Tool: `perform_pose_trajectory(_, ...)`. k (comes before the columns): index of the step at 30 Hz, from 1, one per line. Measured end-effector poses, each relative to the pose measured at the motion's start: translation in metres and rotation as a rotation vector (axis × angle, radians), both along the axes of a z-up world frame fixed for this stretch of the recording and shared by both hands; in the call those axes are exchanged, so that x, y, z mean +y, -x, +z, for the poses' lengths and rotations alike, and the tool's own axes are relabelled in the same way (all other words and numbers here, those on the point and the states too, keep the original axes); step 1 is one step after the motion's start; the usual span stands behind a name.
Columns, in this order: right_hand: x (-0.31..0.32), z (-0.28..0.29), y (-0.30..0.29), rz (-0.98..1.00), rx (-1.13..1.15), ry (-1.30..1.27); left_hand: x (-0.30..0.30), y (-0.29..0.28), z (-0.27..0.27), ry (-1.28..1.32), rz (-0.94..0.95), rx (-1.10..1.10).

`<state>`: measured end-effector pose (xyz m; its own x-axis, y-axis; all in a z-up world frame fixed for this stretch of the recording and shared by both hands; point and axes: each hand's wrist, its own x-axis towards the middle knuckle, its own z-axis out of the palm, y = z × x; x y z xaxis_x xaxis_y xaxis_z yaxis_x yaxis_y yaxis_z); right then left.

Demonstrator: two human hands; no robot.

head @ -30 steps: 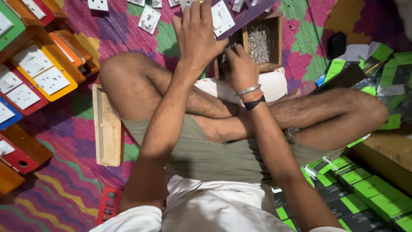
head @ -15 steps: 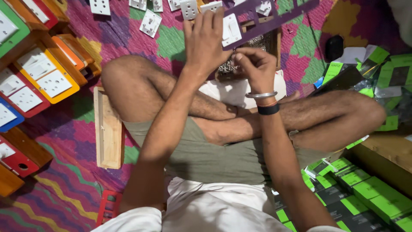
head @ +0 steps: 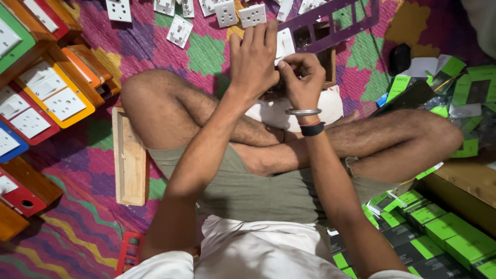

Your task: The person sits on the floor and assembles white electrical sockets onto a purple plastic strip. They pick up sockets from a pile, place them into the strip, and secure them using small metal fasteners from a wooden box.

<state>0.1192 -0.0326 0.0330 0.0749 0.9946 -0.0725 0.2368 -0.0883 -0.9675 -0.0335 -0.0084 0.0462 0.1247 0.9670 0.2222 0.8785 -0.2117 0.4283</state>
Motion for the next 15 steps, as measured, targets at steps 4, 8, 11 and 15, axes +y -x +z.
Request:
perform_pose_trajectory(4, 0.004, -0.004, 0.002, -0.139, 0.085, 0.02, 0.005, 0.004, -0.004, 0.026, 0.046, -0.003)
perform_pose_trajectory(8, 0.003, 0.004, -0.004, -0.031, -0.116, 0.06, 0.018, 0.021, -0.006, 0.003, 0.167, -0.033)
perform_pose_trajectory(11, 0.0, 0.01, 0.005, 0.291, -0.621, -0.245, 0.018, 0.034, -0.005, -0.063, 0.241, -0.017)
perform_pose_trajectory(15, -0.004, 0.01, 0.025, 0.445, -0.896, -0.147, 0.015, 0.033, -0.003, -0.005, 0.229, -0.021)
